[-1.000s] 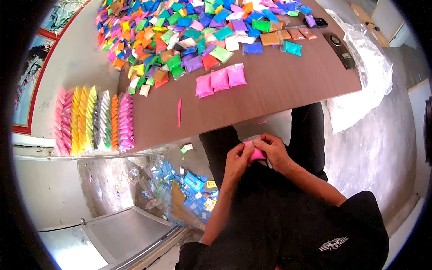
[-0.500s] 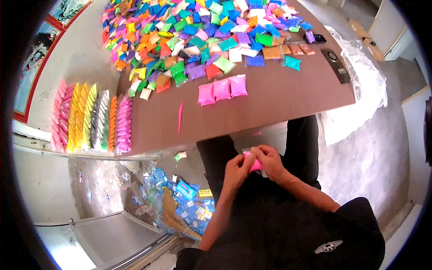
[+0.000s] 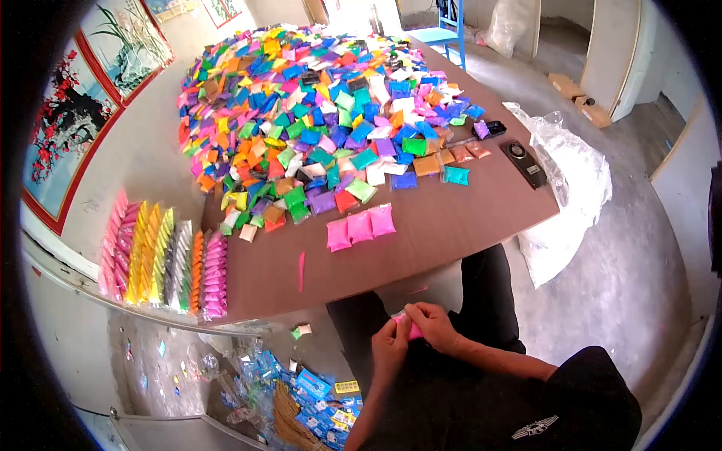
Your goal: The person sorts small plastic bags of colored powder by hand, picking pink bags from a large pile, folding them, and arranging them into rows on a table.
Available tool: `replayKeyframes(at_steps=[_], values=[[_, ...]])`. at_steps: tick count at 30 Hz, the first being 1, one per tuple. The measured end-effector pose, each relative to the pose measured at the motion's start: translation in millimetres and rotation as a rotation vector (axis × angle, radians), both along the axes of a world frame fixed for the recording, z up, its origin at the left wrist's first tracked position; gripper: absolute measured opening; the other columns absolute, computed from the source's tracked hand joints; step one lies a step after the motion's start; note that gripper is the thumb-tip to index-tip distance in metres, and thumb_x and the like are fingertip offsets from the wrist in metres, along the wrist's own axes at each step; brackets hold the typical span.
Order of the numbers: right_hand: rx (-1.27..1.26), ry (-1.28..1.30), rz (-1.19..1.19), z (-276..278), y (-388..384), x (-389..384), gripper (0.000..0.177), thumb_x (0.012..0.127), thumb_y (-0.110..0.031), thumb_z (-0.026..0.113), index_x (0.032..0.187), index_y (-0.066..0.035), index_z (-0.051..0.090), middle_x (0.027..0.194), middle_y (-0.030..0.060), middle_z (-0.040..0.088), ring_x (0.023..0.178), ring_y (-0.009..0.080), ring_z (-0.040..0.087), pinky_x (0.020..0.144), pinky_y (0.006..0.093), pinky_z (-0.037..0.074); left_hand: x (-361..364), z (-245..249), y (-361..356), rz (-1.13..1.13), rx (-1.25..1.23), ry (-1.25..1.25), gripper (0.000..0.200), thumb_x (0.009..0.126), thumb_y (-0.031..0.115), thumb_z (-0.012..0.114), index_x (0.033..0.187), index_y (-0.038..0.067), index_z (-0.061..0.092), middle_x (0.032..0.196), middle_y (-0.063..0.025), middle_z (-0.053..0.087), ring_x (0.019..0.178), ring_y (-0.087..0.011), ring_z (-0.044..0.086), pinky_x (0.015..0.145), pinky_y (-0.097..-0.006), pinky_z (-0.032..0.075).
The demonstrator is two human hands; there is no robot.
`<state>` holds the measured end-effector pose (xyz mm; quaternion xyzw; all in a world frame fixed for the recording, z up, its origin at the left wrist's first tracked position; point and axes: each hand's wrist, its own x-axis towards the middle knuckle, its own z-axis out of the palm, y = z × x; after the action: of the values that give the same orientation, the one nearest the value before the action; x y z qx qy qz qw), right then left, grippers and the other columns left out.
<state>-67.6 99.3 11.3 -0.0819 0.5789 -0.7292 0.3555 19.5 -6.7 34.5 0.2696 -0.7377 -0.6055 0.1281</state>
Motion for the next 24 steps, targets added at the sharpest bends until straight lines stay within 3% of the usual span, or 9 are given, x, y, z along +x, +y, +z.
replayKeyframes(at_steps=[2, 7, 9, 13, 15, 16, 19, 21, 24], values=[[0.032, 0.165, -0.058, -9.8, -1.1, 1.5, 0.026, 0.106, -0.021, 0.056, 0.09, -0.003, 0.066, 0.081, -0.0033, 0.058, 0.076, 0.0045, 0.05, 0.066, 0.0232, 0.045, 1.5, -5.6, -3.0, -0.024, -0.019, -0.034, 0.037, 0.102, 0.03, 0.063, 0.089, -0.004, 0.066, 0.067, -0.004, 0.056, 0.07, -0.0072, 0.048, 0.061, -0.0291, 0.041], [0.028, 0.181, -0.083, 3.4, 2.0, -1.9, 0.027, 0.107, -0.02, 0.055, 0.09, -0.001, 0.065, 0.082, -0.0037, 0.057, 0.077, 0.0044, 0.05, 0.069, 0.0229, 0.045, -0.7, -2.4, 0.7, -0.069, 0.026, -0.028, 0.04, 0.102, 0.034, 0.063, 0.09, -0.004, 0.067, 0.068, -0.0056, 0.058, 0.07, -0.009, 0.051, 0.062, -0.0298, 0.044], [0.037, 0.199, -0.087, 7.3, 0.0, -2.5, 0.028, 0.107, -0.021, 0.055, 0.09, -0.002, 0.065, 0.082, -0.0039, 0.057, 0.077, 0.0044, 0.05, 0.069, 0.0228, 0.045, -2.4, 2.8, 2.1, -0.097, -0.027, -0.016, 0.041, 0.104, 0.037, 0.058, 0.091, -0.001, 0.068, 0.076, -0.0023, 0.063, 0.072, -0.0096, 0.054, 0.063, -0.0278, 0.044], [-0.073, 0.011, -0.052, 9.4, 0.9, -2.4, 0.034, 0.107, -0.03, 0.054, 0.09, -0.003, 0.065, 0.081, -0.0007, 0.058, 0.075, 0.0078, 0.05, 0.067, 0.0261, 0.045, -4.9, 15.6, 5.0, -0.084, -0.123, 0.0, 0.041, 0.104, 0.035, 0.059, 0.091, -0.003, 0.067, 0.074, -0.0039, 0.063, 0.071, -0.01, 0.055, 0.064, -0.0282, 0.045], [-0.095, -0.043, -0.012, 6.7, 3.7, -1.7, 0.035, 0.108, -0.031, 0.052, 0.089, -0.004, 0.064, 0.082, -0.0006, 0.058, 0.076, 0.0078, 0.05, 0.067, 0.0263, 0.045, -3.0, 13.1, 5.5, -0.07, -0.279, 0.017, 0.033, 0.102, 0.029, 0.064, 0.094, -0.003, 0.069, 0.067, -0.0143, 0.063, 0.063, -0.0108, 0.058, 0.058, -0.0328, 0.047], [-0.087, 0.027, -0.024, 6.9, 4.4, -1.4, 0.032, 0.108, -0.029, 0.053, 0.089, -0.005, 0.063, 0.083, -0.0027, 0.056, 0.076, 0.0062, 0.049, 0.068, 0.0244, 0.045, -3.2, 13.9, 5.9, -0.071, -0.282, 0.018, 0.033, 0.102, 0.029, 0.064, 0.094, -0.003, 0.069, 0.067, -0.0143, 0.063, 0.063, -0.0108, 0.058, 0.058, -0.0328, 0.047], [-0.113, 0.092, -0.053, 22.1, 5.7, -0.9, 0.03, 0.109, -0.026, 0.053, 0.088, -0.006, 0.062, 0.083, -0.0046, 0.054, 0.076, 0.0047, 0.048, 0.067, 0.0226, 0.045, -3.1, 19.9, 8.3, -0.07, -0.265, -0.021, 0.033, 0.102, 0.029, 0.064, 0.093, -0.002, 0.07, 0.069, -0.0123, 0.066, 0.063, -0.0113, 0.06, 0.059, -0.0316, 0.049], [-0.141, 0.089, -0.068, 26.2, 7.4, -2.6, 0.03, 0.109, -0.027, 0.053, 0.088, -0.007, 0.062, 0.083, -0.0045, 0.054, 0.075, 0.0048, 0.048, 0.065, 0.0226, 0.044, -5.3, 22.4, 10.8, -0.082, -0.084, 0.05, 0.036, 0.102, 0.031, 0.063, 0.093, -0.002, 0.071, 0.071, -0.0093, 0.069, 0.063, -0.0126, 0.062, 0.058, -0.0309, 0.049], [-0.204, -0.05, -0.081, 20.3, 7.8, -3.6, 0.029, 0.108, -0.027, 0.054, 0.088, -0.008, 0.062, 0.08, -0.0047, 0.053, 0.072, 0.0047, 0.047, 0.062, 0.0229, 0.044, -6.1, 20.1, 14.9, -0.092, -0.033, 0.043, 0.038, 0.104, 0.033, 0.061, 0.091, -0.002, 0.071, 0.072, -0.007, 0.07, 0.063, -0.0132, 0.064, 0.058, -0.0306, 0.05]])
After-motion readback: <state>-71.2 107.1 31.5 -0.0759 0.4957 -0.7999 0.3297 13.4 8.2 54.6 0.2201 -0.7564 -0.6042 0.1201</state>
